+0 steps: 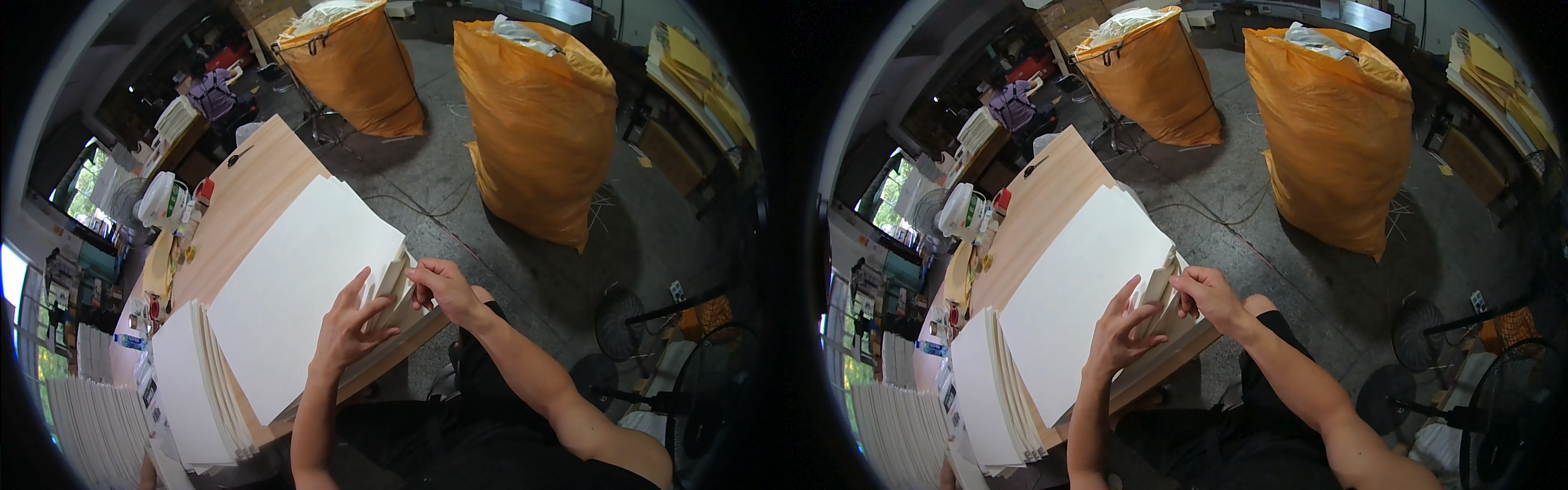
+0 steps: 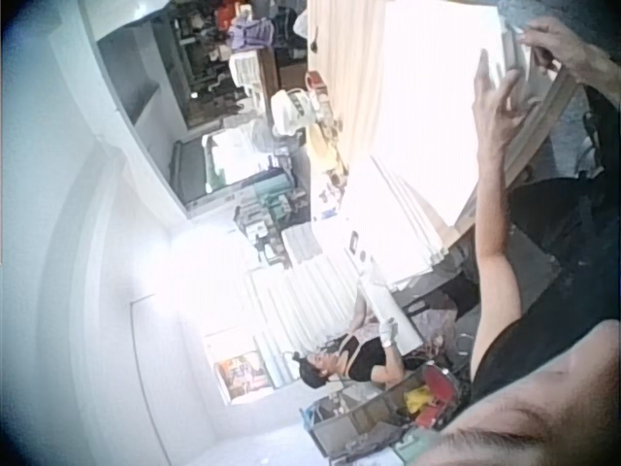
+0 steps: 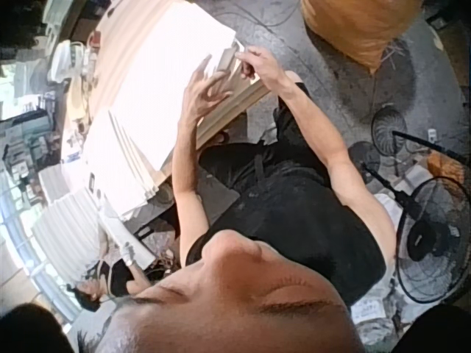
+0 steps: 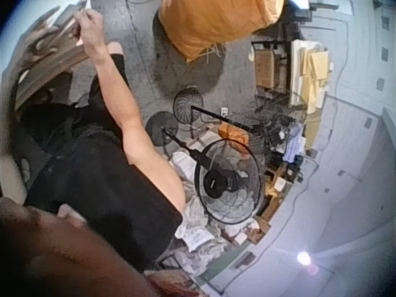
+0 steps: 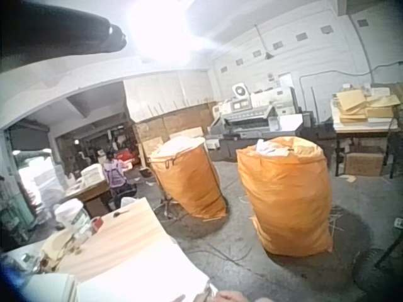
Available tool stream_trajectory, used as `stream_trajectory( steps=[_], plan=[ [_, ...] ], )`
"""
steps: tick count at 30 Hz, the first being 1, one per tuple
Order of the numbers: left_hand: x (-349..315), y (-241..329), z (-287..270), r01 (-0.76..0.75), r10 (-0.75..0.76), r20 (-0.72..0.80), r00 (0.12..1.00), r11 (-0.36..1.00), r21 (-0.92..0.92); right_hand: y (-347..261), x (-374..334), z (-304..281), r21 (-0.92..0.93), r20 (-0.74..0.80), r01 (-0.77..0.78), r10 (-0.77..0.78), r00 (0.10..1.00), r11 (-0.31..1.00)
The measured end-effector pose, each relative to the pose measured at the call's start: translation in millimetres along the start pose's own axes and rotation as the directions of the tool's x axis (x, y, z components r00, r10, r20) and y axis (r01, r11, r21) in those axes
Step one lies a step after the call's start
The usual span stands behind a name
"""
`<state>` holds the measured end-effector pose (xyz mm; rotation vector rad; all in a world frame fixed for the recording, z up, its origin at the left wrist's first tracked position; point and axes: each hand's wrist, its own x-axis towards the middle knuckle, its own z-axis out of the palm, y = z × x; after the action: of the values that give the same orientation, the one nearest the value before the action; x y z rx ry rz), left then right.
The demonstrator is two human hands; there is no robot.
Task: The person uses their hands to separate and align individual sheets of paper from a large stack, then moves the processed stacks across the table.
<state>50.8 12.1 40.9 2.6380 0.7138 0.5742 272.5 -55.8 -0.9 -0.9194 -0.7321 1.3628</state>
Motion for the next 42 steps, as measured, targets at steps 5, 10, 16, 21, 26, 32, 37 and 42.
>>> stream_trajectory(
  steps=[5,10,16,21,26,32,37,42],
  plan=[
    [2,-2,-2,-0.008,0.008,0.002,1.000,0.999,-0.053,3,-1,-4,-0.011,-0.003,0.012,-0.012,1.000,1.000],
    [1,-3,-1,0.001,-0.002,-0.010,1.000,0.999,-0.037,13,-3,-1,-0.373,-0.041,0.173,-0.202,0.978,0.912],
    [2,-1,-2,-0.032,0.032,0.002,0.999,0.999,0.026,0,-1,-1,-0.018,-0.003,0.018,-0.018,1.000,1.000],
    [3,6,-1,-0.002,0.002,-0.009,1.000,1.000,-0.030,1,-1,-1,-0.004,0.003,0.028,-0.028,1.000,1.000],
    [4,3,-3,0.004,-0.005,-0.011,1.000,0.997,-0.071,4,-22,-2,-0.758,-0.142,0.276,-0.562,0.815,0.591],
    [3,3,0,-0.072,0.070,0.046,0.996,0.996,0.044,22,-37,-4,-0.840,0.480,0.541,-0.390,0.786,0.055],
    [-8,8,22,-0.167,0.134,0.145,0.980,0.954,0.249,35,-36,-7,-0.860,0.486,0.503,-0.169,0.858,0.082],
    [-10,3,27,-0.105,0.104,0.018,0.994,0.974,0.199,32,-38,-5,-0.908,0.402,0.399,-0.007,0.916,0.129]
  ],
)
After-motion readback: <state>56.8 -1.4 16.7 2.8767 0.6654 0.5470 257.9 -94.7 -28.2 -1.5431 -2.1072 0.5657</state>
